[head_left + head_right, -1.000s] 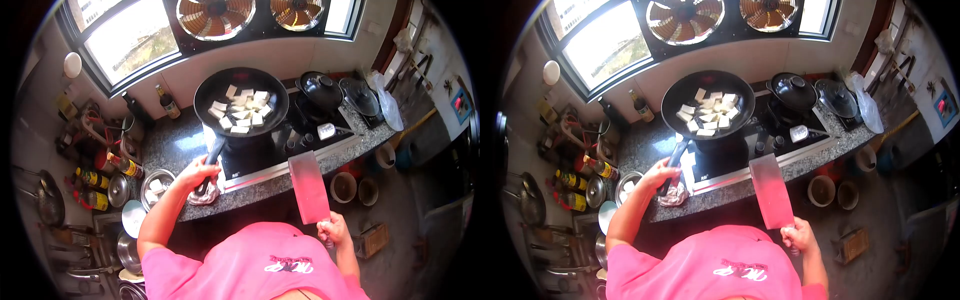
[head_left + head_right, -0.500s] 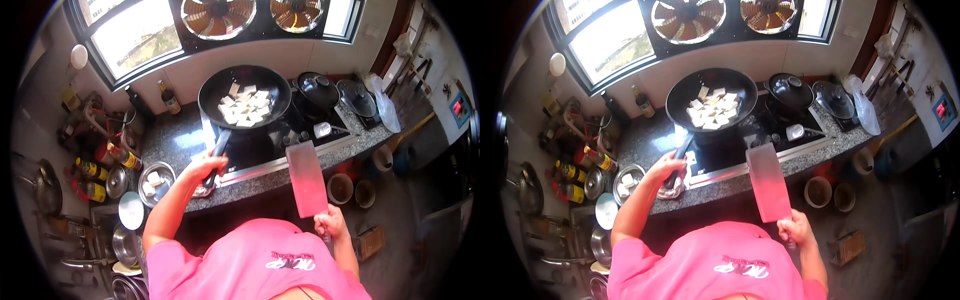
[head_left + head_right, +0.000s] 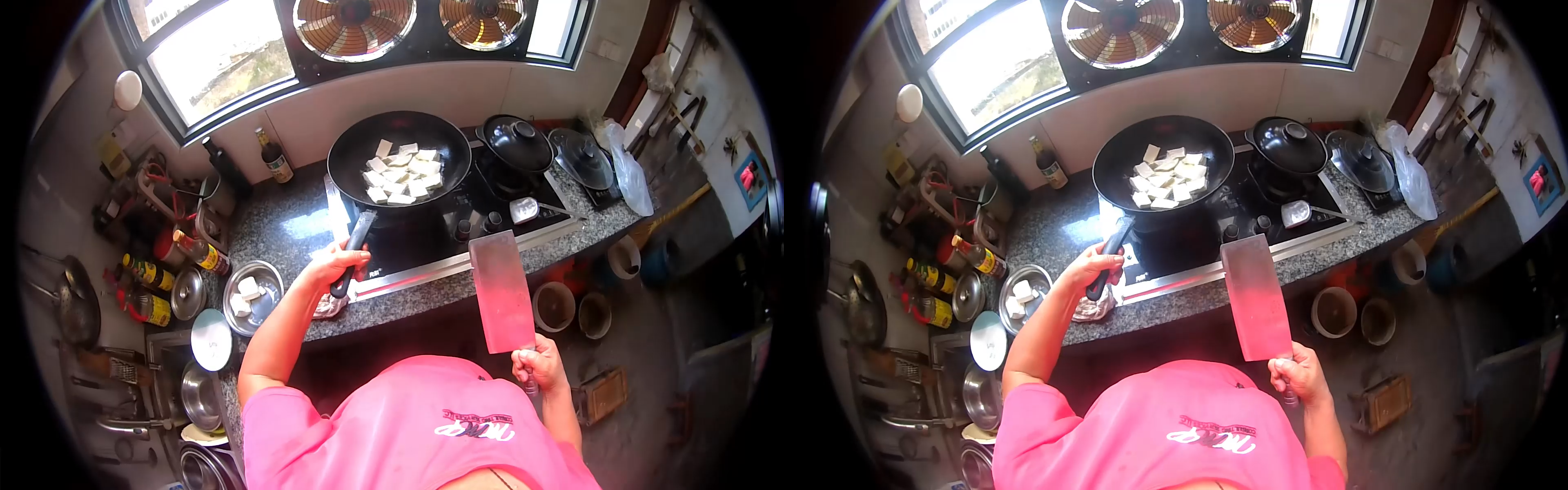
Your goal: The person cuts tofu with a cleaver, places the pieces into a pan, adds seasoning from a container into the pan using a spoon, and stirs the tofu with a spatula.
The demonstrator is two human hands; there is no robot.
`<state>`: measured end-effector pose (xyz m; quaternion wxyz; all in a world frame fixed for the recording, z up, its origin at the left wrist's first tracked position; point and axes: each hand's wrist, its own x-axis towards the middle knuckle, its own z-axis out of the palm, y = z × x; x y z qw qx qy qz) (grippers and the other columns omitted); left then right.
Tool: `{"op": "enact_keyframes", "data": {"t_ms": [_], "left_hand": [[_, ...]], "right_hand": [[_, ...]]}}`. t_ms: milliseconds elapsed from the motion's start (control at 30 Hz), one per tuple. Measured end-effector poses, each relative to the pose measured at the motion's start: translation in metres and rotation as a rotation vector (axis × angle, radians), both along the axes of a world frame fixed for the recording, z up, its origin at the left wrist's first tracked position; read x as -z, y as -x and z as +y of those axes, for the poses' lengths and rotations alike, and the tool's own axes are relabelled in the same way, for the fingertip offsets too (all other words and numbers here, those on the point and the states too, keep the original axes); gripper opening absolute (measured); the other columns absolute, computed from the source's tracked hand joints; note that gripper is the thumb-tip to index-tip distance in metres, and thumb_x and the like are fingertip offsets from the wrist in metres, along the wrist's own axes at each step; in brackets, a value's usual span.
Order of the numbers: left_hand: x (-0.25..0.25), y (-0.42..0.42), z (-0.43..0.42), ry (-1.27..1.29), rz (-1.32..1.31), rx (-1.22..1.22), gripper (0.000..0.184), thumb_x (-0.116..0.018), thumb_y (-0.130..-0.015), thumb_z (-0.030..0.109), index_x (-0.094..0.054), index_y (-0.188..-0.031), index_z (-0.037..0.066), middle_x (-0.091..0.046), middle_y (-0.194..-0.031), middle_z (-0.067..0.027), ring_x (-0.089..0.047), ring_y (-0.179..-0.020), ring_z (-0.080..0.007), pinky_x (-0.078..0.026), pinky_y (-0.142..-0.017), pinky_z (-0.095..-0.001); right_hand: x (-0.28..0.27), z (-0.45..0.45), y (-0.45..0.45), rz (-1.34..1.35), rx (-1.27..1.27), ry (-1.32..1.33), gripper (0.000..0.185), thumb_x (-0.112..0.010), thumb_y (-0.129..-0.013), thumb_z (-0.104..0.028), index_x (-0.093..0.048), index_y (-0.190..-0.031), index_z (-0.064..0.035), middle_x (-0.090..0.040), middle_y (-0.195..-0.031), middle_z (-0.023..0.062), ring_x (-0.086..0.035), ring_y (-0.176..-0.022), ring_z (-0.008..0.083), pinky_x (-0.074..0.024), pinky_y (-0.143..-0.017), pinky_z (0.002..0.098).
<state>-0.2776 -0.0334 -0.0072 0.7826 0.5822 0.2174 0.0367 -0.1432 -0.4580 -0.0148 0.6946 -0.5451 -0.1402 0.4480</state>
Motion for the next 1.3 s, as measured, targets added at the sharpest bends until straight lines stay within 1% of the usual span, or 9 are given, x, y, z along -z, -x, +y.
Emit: {"op": "enact_keyframes", "data": {"t_ms": [167,233,433,700,867,1100,1200,1267,1300], "left_hand": [[0.019,-0.008,0.014,-0.010,-0.016,0.019,0.023,-0.070,-0.079,0.016,-0.054,-0.090,0.006,-0.053,-0.067,-0.0022,-0.054,-0.054,-0.0132,-0.046,-0.054,-0.0258],[0.022,-0.007,0.020,-0.022,-0.013,0.037,0.020,-0.069,-0.080,0.014,-0.052,-0.088,0.005,-0.053,-0.068,-0.0035,-0.055,-0.056,-0.0144,-0.047,-0.054,-0.0280],[0.027,-0.005,0.035,-0.031,0.022,0.069,0.020,-0.069,-0.079,0.014,-0.053,-0.087,0.005,-0.052,-0.066,-0.0029,-0.054,-0.056,-0.0137,-0.045,-0.054,-0.0272],[0.034,0.004,0.076,-0.037,0.061,0.137,0.018,-0.068,-0.078,0.010,-0.052,-0.086,0.006,-0.053,-0.065,-0.0023,-0.054,-0.053,-0.0121,-0.044,-0.052,-0.0254],[0.034,0.016,0.105,-0.160,0.168,0.216,0.020,-0.071,-0.074,0.011,-0.052,-0.079,0.007,-0.053,-0.067,-0.0028,-0.054,-0.055,-0.0121,-0.044,-0.050,-0.0263],[0.030,0.031,0.121,-0.210,0.264,0.328,0.024,-0.072,-0.074,0.012,-0.051,-0.084,0.006,-0.054,-0.065,-0.0037,-0.054,-0.054,-0.0138,-0.045,-0.051,-0.0288],[0.022,0.028,0.138,-0.353,0.394,0.373,0.023,-0.073,-0.075,0.017,-0.055,-0.084,0.006,-0.056,-0.066,-0.0032,-0.055,-0.056,-0.0116,-0.045,-0.051,-0.0281],[-0.012,0.022,0.126,-0.626,0.513,0.347,0.024,-0.072,-0.076,0.021,-0.058,-0.087,0.005,-0.057,-0.067,-0.0030,-0.055,-0.057,-0.0103,-0.045,-0.052,-0.0272],[-0.012,0.022,0.128,-0.723,0.486,0.313,0.027,-0.070,-0.078,0.025,-0.060,-0.091,0.003,-0.057,-0.068,-0.0024,-0.054,-0.057,-0.0095,-0.045,-0.054,-0.0265]], "right_hand": [[0.003,-0.006,0.001,0.019,0.050,0.026,0.014,-0.054,-0.080,-0.004,-0.055,-0.092,0.0019,-0.054,-0.064,0.0081,-0.049,-0.043,0.0128,-0.0405,-0.041,0.0255],[0.008,-0.009,0.001,-0.013,0.067,0.048,0.016,-0.054,-0.079,-0.006,-0.055,-0.093,0.0009,-0.053,-0.061,0.0086,-0.048,-0.039,0.0134,-0.0403,-0.039,0.0268],[0.013,-0.008,0.003,0.020,0.139,0.044,0.014,-0.054,-0.080,-0.007,-0.054,-0.093,-0.0002,-0.052,-0.061,0.0091,-0.047,-0.038,0.0137,-0.0406,-0.038,0.0271],[0.009,0.002,0.003,0.041,0.135,0.040,0.012,-0.052,-0.081,-0.006,-0.054,-0.091,0.0001,-0.054,-0.063,0.0092,-0.047,-0.041,0.0124,-0.0428,-0.041,0.0261],[0.013,0.005,0.001,0.040,0.129,0.050,0.015,-0.051,-0.081,-0.006,-0.054,-0.094,0.0006,-0.054,-0.064,0.0093,-0.047,-0.041,0.0119,-0.0427,-0.041,0.0256],[0.018,0.010,-0.001,0.040,0.131,0.041,0.017,-0.051,-0.081,-0.007,-0.054,-0.095,0.0011,-0.054,-0.064,0.0094,-0.047,-0.041,0.0120,-0.0430,-0.041,0.0258],[0.018,0.014,-0.004,0.046,0.134,0.040,0.016,-0.051,-0.081,-0.007,-0.054,-0.095,0.0011,-0.054,-0.064,0.0094,-0.048,-0.041,0.0121,-0.0431,-0.041,0.0260],[0.016,0.016,-0.004,0.054,0.137,0.045,0.016,-0.051,-0.081,-0.007,-0.054,-0.095,0.0010,-0.054,-0.064,0.0094,-0.048,-0.042,0.0122,-0.0430,-0.041,0.0261],[0.014,0.018,-0.004,0.057,0.139,0.051,0.016,-0.051,-0.081,-0.007,-0.054,-0.095,0.0009,-0.054,-0.064,0.0094,-0.048,-0.042,0.0122,-0.0429,-0.041,0.0261]]}}
